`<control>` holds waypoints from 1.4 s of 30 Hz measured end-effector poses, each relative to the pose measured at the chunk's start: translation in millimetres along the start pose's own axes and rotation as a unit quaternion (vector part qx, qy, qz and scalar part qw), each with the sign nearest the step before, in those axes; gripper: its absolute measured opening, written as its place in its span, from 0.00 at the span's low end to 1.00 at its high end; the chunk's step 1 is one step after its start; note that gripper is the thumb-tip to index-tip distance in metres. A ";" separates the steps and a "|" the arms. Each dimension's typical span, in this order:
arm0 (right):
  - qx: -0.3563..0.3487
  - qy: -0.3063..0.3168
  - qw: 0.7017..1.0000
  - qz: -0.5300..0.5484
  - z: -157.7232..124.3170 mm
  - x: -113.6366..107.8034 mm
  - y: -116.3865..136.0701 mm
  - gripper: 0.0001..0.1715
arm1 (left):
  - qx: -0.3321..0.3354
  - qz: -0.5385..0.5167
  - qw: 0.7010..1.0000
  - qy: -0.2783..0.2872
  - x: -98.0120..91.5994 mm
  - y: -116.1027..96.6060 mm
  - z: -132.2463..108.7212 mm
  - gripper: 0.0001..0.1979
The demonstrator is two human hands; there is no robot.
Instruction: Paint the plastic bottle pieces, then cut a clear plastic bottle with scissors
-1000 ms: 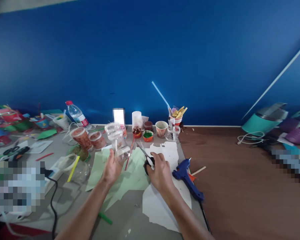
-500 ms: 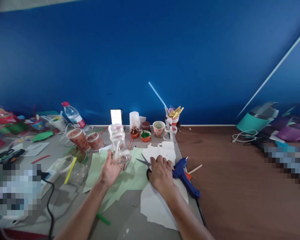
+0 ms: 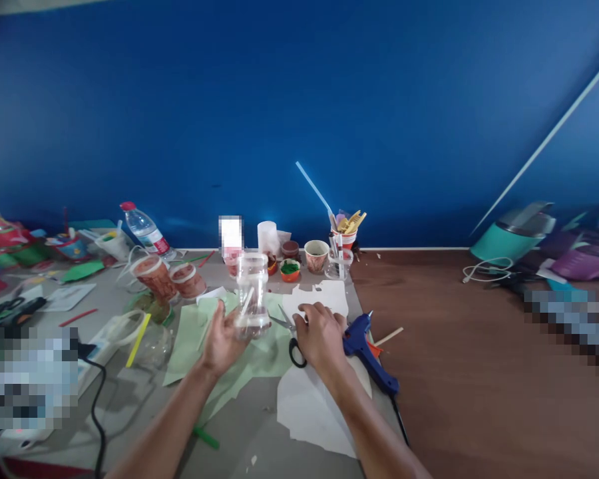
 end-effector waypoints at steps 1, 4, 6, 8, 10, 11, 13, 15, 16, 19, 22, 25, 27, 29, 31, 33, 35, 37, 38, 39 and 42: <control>0.001 0.001 0.996 0.085 -0.1 1.3 1.3 0.17 | -0.012 0.004 1.000 0.016 3.7 3.5 -0.5 0.31; -0.016 0.090 0.928 0.360 -4.8 10.9 13.0 0.24 | -0.053 0.022 0.996 0.061 12.8 16.6 -3.2 0.33; -0.044 0.156 0.845 0.510 -10.8 12.3 26.8 0.28 | -0.088 0.030 0.993 0.078 15.3 26.6 -5.8 0.34; -0.043 0.212 0.772 0.598 -16.4 12.4 37.6 0.29 | -0.125 0.030 0.988 0.085 16.4 35.7 -8.5 0.34; -0.027 0.262 0.722 0.640 -20.5 14.3 45.0 0.27 | -0.150 0.031 0.984 0.092 18.3 41.1 -10.4 0.34; -0.014 0.271 0.709 0.651 -21.1 15.5 46.3 0.27 | -0.156 0.034 0.983 0.096 19.8 42.4 -10.8 0.34; 0.017 0.255 0.704 0.663 -20.0 18.0 44.7 0.26 | -0.150 0.044 0.983 0.098 22.5 43.0 -9.9 0.35; 0.033 0.211 0.720 0.661 -17.6 18.6 41.6 0.27 | -0.115 0.062 0.988 0.084 22.3 41.4 -6.7 0.35; 0.031 0.190 0.728 0.658 -16.7 17.8 41.2 0.27 | -0.087 0.076 0.991 0.071 20.8 40.1 -4.9 0.35; 0.000 0.161 0.736 0.657 -15.8 14.2 43.9 0.24 | 0.010 0.144 0.989 0.016 12.0 33.3 -2.2 0.33; 0.021 0.112 0.737 0.666 -12.1 12.6 35.2 0.22 | 0.146 0.231 0.961 -0.042 4.5 15.1 -6.8 0.24; 0.093 0.047 0.744 0.660 -7.7 16.2 16.5 0.19 | 0.282 0.318 0.903 -0.055 9.2 -6.2 -17.5 0.14; 0.107 0.031 0.748 0.654 -6.1 18.0 11.0 0.18 | 0.324 0.378 0.867 -0.033 17.6 -11.8 -22.6 0.09; 0.095 0.034 0.754 0.649 -5.7 18.0 12.5 0.18 | 0.336 0.423 0.842 -0.009 25.2 -11.2 -24.9 0.06; 0.080 0.046 0.757 0.647 -6.5 16.7 17.3 0.18 | 0.334 0.452 0.827 0.007 29.8 -7.7 -25.0 0.05; 0.073 0.052 0.754 0.651 -7.5 14.7 21.6 0.19 | 0.338 0.472 0.814 0.018 32.4 -4.6 -24.8 0.05; 0.069 0.052 0.750 0.656 -8.2 13.2 24.2 0.19 | 0.357 0.503 0.787 0.033 35.9 -3.0 -26.2 0.05; 0.067 0.047 0.749 0.658 -8.3 12.7 24.5 0.18 | 0.394 0.559 0.728 0.055 42.5 -2.2 -30.3 0.06; 0.065 0.043 0.749 0.658 -8.1 12.7 24.2 0.17 | 0.413 0.594 0.687 0.068 46.4 -1.2 -33.0 0.07; 0.063 0.038 0.751 0.656 -8.0 12.8 23.7 0.17 | 0.429 0.627 0.645 0.079 50.0 0.2 -35.6 0.08; 0.056 0.031 0.754 0.654 -7.9 13.8 22.6 0.16 | 0.454 0.691 0.554 0.097 55.6 3.6 -40.5 0.09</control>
Point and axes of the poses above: each hand's wrist, its own z-axis towards the middle knuckle, its own x-axis out of the palm, y = z × x, the point moved 6 cm from there along z, towards the middle knuckle, and after that the axes turned 12 degrees about -z, right-handed, at the moved point
